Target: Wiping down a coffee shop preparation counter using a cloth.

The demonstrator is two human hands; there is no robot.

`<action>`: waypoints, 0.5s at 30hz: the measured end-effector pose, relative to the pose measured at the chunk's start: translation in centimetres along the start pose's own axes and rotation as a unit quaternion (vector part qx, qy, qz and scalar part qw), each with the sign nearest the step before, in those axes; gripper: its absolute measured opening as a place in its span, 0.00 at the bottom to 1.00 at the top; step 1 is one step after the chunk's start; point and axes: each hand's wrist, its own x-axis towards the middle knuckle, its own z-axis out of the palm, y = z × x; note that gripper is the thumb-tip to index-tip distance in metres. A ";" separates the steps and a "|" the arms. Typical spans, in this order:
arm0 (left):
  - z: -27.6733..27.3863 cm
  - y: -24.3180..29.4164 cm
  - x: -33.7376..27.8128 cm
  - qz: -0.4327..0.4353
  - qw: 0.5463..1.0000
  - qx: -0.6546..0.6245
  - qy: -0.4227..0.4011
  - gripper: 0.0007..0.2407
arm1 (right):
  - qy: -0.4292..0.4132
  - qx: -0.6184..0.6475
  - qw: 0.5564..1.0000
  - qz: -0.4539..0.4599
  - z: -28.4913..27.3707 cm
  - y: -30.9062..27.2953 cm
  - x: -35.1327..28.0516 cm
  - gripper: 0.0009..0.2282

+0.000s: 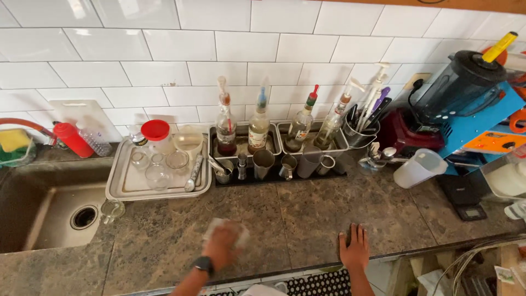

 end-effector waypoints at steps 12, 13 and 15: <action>-2.8 6.0 5.6 -0.146 0.967 0.205 -0.045 0.31 | 0.030 0.015 0.999 -0.011 -0.3 0.0 -0.7 0.36; -3.4 8.5 5.4 -0.058 0.982 0.155 -0.095 0.31 | 0.029 0.019 0.999 -0.013 -0.4 0.0 -0.8 0.36; -2.6 10.6 4.8 0.029 0.984 0.098 -0.142 0.31 | 0.028 0.020 0.999 -0.017 -0.6 -0.1 -1.1 0.36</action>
